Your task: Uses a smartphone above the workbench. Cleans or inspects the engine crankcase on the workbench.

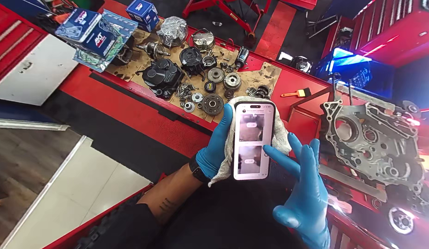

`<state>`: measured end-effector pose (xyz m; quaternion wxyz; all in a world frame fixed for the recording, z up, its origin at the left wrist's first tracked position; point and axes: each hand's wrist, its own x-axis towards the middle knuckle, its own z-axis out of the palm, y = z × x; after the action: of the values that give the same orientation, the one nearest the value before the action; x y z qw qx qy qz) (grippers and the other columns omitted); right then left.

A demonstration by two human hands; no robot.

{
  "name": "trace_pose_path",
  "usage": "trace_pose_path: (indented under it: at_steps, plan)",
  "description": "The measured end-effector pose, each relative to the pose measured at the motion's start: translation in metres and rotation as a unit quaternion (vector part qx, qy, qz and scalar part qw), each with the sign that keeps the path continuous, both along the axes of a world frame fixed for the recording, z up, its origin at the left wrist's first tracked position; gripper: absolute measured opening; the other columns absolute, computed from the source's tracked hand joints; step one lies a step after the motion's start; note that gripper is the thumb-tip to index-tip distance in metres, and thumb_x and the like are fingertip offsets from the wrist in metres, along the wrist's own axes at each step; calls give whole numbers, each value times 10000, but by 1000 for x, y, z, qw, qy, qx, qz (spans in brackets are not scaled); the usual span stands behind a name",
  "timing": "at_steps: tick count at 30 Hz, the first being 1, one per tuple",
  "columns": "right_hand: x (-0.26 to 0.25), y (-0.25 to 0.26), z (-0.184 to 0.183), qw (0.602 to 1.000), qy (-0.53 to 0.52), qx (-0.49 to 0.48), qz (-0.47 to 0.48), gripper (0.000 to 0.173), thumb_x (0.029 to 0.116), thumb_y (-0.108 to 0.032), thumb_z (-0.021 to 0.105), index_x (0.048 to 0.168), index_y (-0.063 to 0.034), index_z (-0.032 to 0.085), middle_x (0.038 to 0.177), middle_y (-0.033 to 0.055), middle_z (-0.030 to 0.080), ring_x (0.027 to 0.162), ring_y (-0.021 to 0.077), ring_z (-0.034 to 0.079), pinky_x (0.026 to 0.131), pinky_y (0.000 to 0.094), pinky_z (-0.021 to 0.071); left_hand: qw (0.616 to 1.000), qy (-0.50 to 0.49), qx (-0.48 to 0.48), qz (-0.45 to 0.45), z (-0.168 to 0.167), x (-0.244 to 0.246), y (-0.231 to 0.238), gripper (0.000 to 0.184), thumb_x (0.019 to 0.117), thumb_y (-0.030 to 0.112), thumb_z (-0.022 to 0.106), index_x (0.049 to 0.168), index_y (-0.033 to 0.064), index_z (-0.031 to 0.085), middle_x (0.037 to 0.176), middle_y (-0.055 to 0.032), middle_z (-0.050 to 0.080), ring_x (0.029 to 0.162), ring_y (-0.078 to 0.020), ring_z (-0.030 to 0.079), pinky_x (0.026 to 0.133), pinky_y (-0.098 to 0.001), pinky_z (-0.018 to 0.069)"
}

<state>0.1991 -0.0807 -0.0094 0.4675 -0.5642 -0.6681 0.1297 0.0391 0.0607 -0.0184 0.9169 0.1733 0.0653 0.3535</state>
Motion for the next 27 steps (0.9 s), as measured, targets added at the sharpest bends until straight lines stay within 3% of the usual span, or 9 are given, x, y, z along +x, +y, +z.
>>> trace_pose_path:
  at_steps: [4, 11, 21, 27]
  plan:
    - [-1, -2, 0, 1000, 3, 16, 5, 887, 922, -792, 409, 1646, -353, 142, 1471, -130, 586, 1443, 155, 466, 1262, 658, 70, 1000, -8, 1, -4, 2, 0, 1, 546, 1056, 557, 391, 1261, 129, 660, 1185, -91, 725, 1145, -167, 685, 1000, -356, 560]
    - [-3, -3, -1, 1000, -7, 25, 14, 878, 930, -785, 397, 1641, -310, 197, 1444, -97, 611, 1384, 115, 525, 1263, 640, 104, 1000, -11, 6, -1, 2, -1, 0, 555, 1062, 554, 371, 1252, 124, 665, 1185, -92, 728, 1146, -165, 687, 998, -353, 563]
    - [-5, -1, -1, 1000, -20, 8, 21, 894, 925, -794, 402, 1630, -273, 228, 1504, -106, 558, 1464, 112, 423, 1269, 624, 31, 1000, -16, -1, -5, 0, -1, -1, 551, 1057, 558, 389, 1268, 125, 654, 1194, -95, 724, 1153, -171, 683, 1003, -359, 559]
    - [-7, -1, 0, 999, -25, 5, 22, 902, 917, -803, 401, 1634, -288, 219, 1517, -93, 547, 1471, 120, 415, 1268, 627, 37, 1000, -12, -1, -1, 0, -2, -2, 547, 1059, 554, 385, 1264, 124, 654, 1191, -92, 725, 1151, -165, 684, 1005, -354, 558]
